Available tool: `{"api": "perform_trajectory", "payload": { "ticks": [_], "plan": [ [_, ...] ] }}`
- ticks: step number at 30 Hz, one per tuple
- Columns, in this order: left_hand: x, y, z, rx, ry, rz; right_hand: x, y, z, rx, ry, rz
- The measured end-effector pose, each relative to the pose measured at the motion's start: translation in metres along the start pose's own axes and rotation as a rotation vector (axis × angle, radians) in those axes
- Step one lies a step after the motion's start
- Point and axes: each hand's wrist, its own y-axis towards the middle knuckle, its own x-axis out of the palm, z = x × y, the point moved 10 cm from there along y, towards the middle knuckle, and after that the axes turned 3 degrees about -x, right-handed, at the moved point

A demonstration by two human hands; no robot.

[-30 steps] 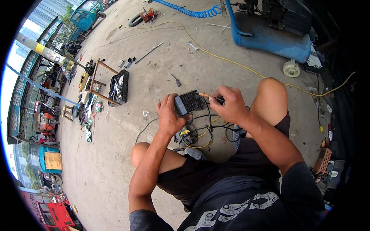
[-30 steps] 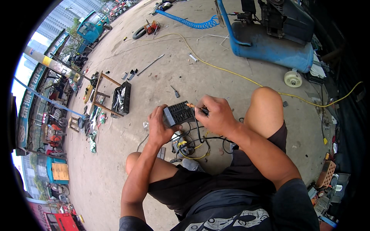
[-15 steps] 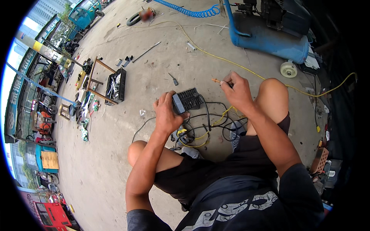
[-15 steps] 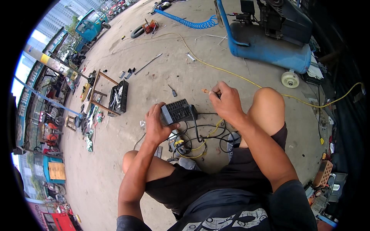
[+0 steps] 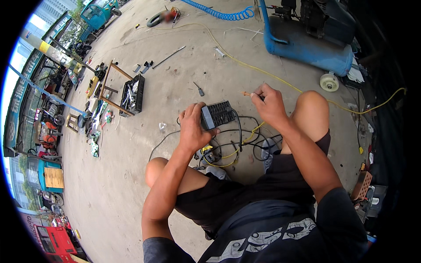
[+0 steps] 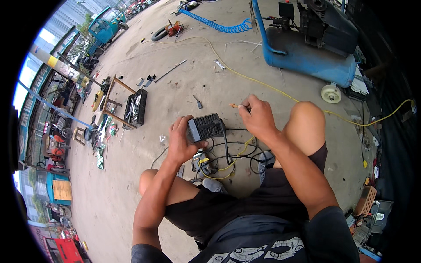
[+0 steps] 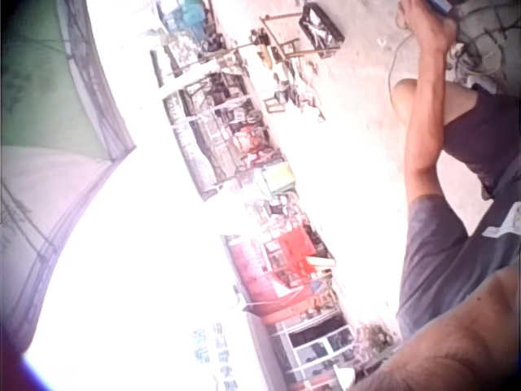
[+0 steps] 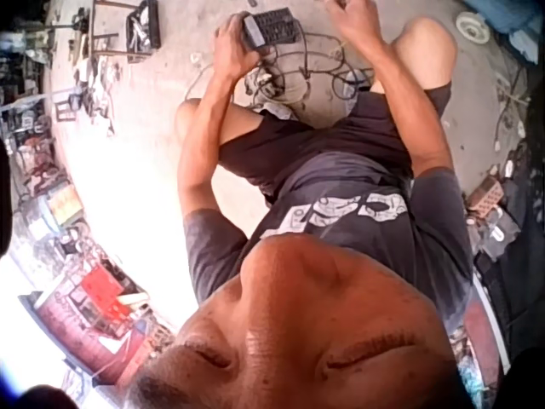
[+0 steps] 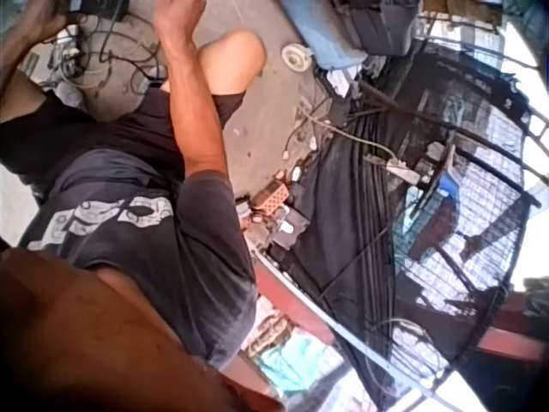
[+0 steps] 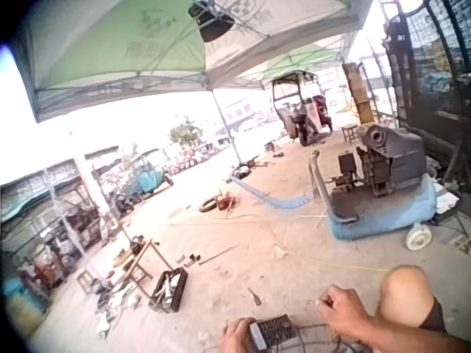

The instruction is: The person sits on the floor and uses a screwdriver to manipulate the internal components of a small black electronic device. They repeatedly insert and turn the screwdriver in various points on the device's surface.

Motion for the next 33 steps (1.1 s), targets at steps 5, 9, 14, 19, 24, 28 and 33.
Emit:
{"api": "perform_trajectory", "payload": {
  "ticks": [5, 9, 14, 19, 24, 28, 33],
  "plan": [
    [0.003, 0.000, -0.001, 0.012, -0.004, -0.026, 0.011, -0.005, -0.004, 0.024, 0.057, -0.067],
    [0.003, 0.000, 0.000, 0.018, 0.006, 0.001, 0.011, -0.003, -0.010, 0.043, 0.324, -0.087],
    [0.006, 0.003, -0.004, 0.004, 0.016, -0.014, 0.018, -0.008, -0.023, -0.017, 0.392, -0.253],
    [0.005, 0.001, -0.002, 0.008, 0.020, -0.008, 0.027, -0.015, -0.041, -0.056, 0.352, -0.332],
    [0.005, 0.002, -0.001, -0.007, 0.016, -0.012, 0.030, -0.017, -0.046, -0.091, 0.328, -0.354],
    [0.005, 0.002, -0.001, -0.003, 0.025, -0.012, 0.033, -0.019, -0.050, -0.121, 0.334, -0.364],
    [0.008, 0.002, -0.001, -0.015, 0.036, -0.036, 0.034, -0.019, -0.053, -0.134, 0.308, -0.371]
  ]
}}
